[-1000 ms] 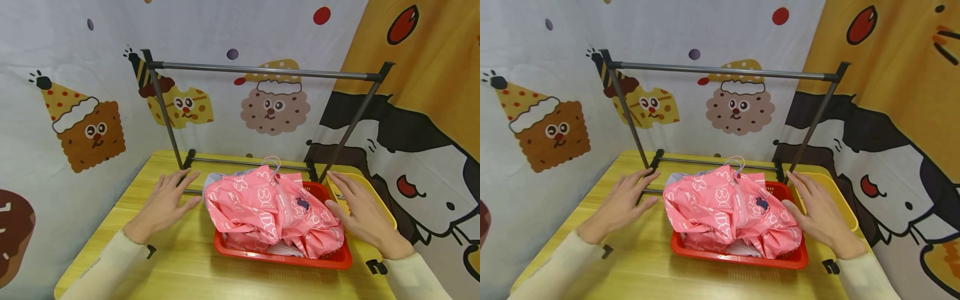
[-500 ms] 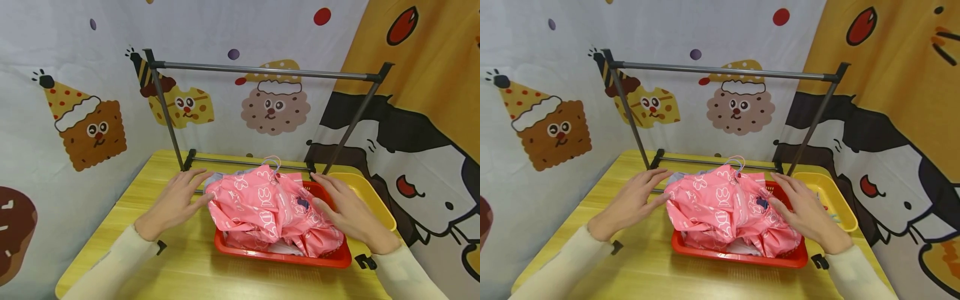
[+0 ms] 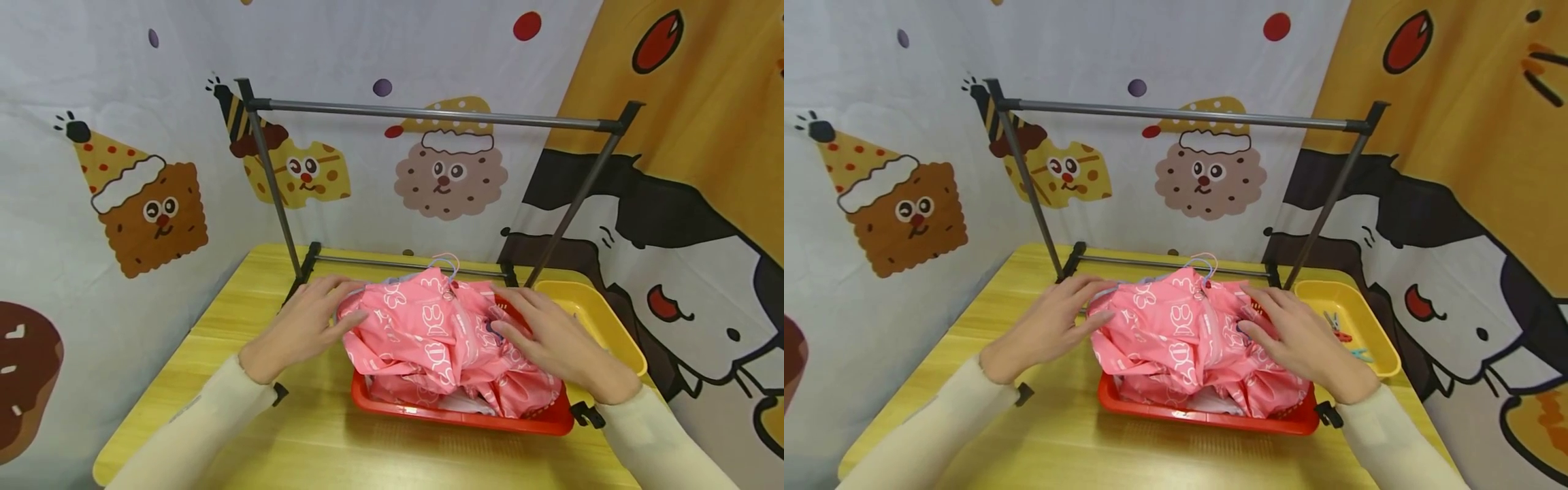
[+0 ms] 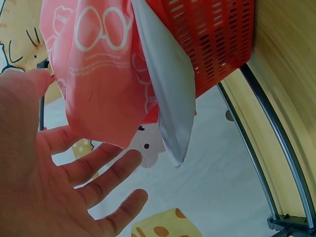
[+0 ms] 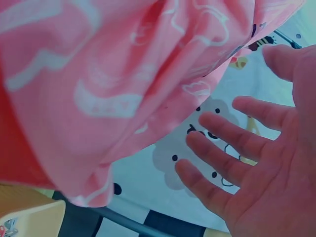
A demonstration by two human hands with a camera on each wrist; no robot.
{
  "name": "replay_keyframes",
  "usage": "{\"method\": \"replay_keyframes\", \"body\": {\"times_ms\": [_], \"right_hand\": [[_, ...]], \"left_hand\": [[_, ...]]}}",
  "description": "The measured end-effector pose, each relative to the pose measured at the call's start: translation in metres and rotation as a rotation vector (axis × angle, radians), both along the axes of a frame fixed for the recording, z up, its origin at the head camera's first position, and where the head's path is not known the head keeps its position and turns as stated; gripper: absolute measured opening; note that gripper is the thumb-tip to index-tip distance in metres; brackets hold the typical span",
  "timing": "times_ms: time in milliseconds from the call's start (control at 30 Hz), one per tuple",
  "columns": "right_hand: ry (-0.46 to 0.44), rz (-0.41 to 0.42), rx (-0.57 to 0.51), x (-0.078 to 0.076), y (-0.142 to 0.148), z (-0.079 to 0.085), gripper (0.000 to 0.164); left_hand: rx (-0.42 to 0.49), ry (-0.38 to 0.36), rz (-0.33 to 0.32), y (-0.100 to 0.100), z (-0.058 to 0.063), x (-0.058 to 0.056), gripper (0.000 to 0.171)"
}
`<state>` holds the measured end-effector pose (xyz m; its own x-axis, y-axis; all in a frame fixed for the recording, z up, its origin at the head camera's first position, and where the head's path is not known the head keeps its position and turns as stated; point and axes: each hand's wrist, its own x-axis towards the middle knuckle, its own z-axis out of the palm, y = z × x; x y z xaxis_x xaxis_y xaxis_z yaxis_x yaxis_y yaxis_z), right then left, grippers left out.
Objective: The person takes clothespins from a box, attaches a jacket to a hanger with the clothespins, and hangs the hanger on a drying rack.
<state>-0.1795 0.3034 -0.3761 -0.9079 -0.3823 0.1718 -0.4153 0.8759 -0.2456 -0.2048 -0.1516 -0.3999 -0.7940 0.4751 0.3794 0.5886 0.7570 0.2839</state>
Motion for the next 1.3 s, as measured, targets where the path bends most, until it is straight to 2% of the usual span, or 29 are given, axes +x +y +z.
{"method": "replay_keyframes", "body": {"times_ms": [167, 400, 633, 1000, 1300], "right_hand": [[-0.046, -0.006, 0.028, -0.001, -0.006, 0.006, 0.081], [-0.081, 0.008, 0.029, -0.006, -0.008, 0.005, 0.082], [-0.086, 0.040, 0.011, -0.011, -0.009, 0.000, 0.073], [-0.120, 0.038, -0.010, -0.014, -0.009, -0.003, 0.072], [-0.114, 0.052, -0.028, -0.013, -0.007, -0.002, 0.067]], "left_hand": [[-0.016, 0.010, -0.012, 0.007, 0.002, -0.003, 0.057], [-0.018, 0.033, -0.029, 0.012, 0.002, -0.006, 0.054], [0.018, -0.029, -0.050, 0.017, 0.003, -0.010, 0.056], [0.040, -0.108, -0.069, 0.023, 0.005, -0.010, 0.053], [0.115, -0.114, -0.128, 0.029, 0.000, -0.009, 0.043]]}}
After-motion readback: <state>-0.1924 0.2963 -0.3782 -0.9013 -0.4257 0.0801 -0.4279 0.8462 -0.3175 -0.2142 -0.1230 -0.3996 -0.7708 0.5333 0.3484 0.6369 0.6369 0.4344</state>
